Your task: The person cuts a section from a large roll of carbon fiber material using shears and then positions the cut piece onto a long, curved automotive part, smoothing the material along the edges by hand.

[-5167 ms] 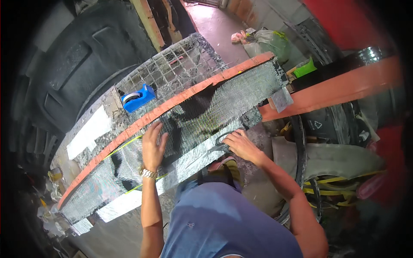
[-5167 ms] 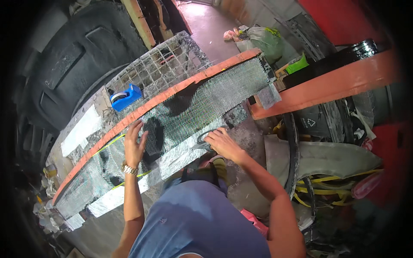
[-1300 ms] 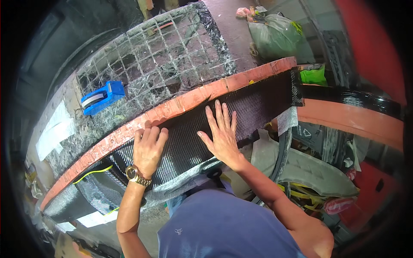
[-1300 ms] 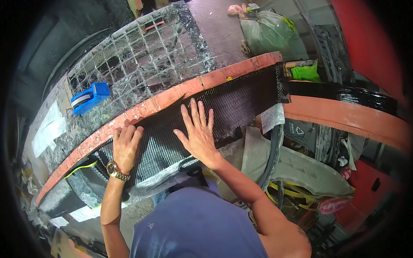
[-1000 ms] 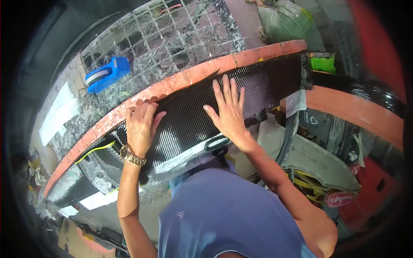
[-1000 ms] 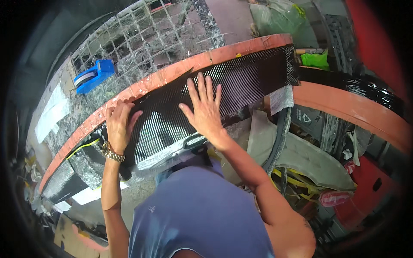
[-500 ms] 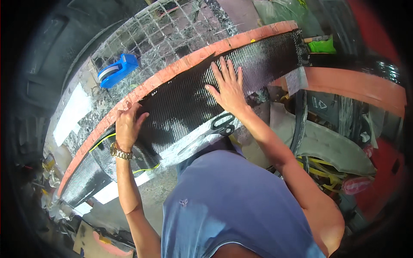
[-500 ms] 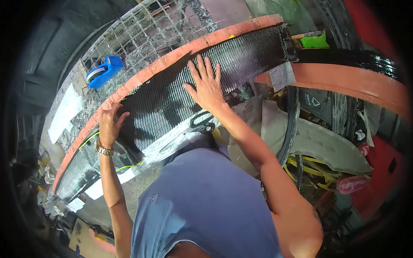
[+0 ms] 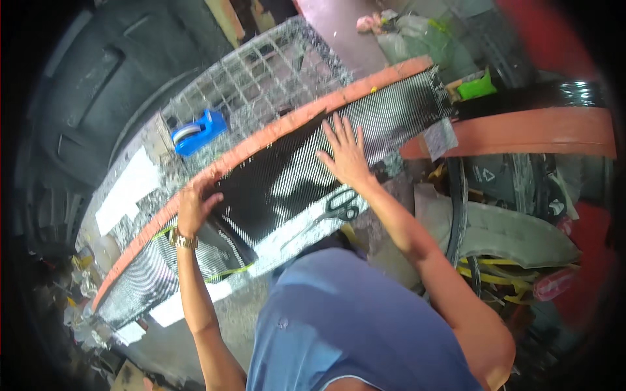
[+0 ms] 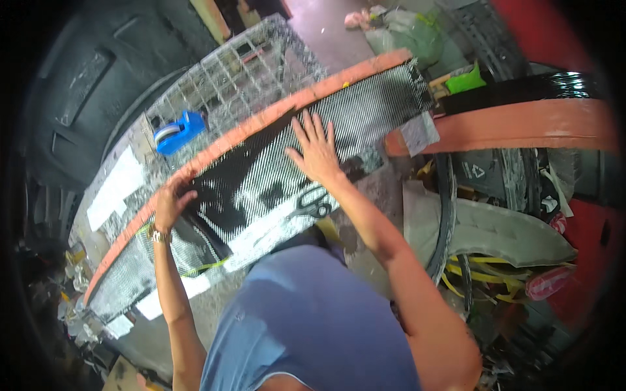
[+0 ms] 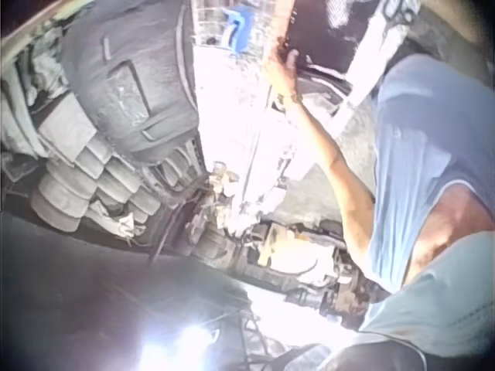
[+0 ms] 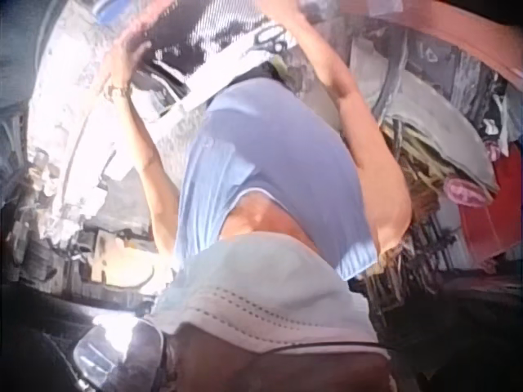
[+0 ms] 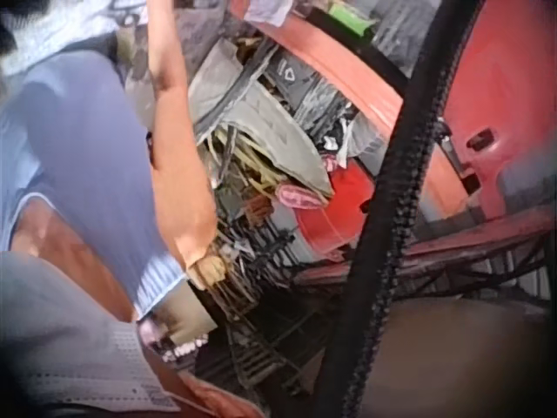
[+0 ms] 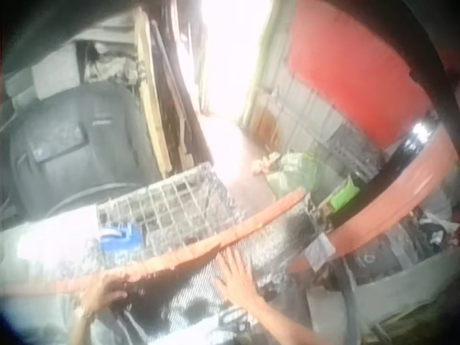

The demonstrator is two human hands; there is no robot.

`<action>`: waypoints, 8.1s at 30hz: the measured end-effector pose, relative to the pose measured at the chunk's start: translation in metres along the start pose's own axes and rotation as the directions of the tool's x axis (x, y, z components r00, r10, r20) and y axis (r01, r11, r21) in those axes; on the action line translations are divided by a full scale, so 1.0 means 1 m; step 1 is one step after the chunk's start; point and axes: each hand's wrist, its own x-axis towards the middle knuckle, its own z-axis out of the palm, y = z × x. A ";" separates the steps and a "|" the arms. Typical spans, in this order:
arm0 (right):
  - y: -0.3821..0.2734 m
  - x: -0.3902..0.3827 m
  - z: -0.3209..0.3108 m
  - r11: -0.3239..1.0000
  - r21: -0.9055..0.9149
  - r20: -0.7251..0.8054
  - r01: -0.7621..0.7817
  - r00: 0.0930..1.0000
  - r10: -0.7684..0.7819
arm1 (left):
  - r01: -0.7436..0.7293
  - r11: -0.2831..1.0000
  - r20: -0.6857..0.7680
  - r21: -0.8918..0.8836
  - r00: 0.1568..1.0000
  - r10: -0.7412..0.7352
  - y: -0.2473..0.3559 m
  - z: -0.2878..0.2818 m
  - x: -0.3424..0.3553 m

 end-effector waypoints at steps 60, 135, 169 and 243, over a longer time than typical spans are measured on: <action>-0.090 -0.028 -0.005 0.960 0.115 0.244 0.255 0.930 -0.276 | 0.214 0.973 0.052 0.087 0.974 -0.219 -0.003 0.000 -0.018; -0.027 -0.132 -0.063 0.871 -0.081 0.264 0.485 0.853 -0.450 | 0.015 0.990 -0.464 -0.143 0.882 -0.080 0.053 -0.015 -0.124; -0.233 -0.306 -0.007 -0.149 0.795 0.603 -0.588 0.791 0.101 | -0.430 0.868 0.317 0.248 0.883 0.347 0.069 0.042 -0.107; -0.268 -0.295 -0.006 -0.192 0.756 0.615 -0.626 0.779 -0.121 | -0.445 0.760 0.453 0.473 0.863 0.223 0.059 0.030 -0.104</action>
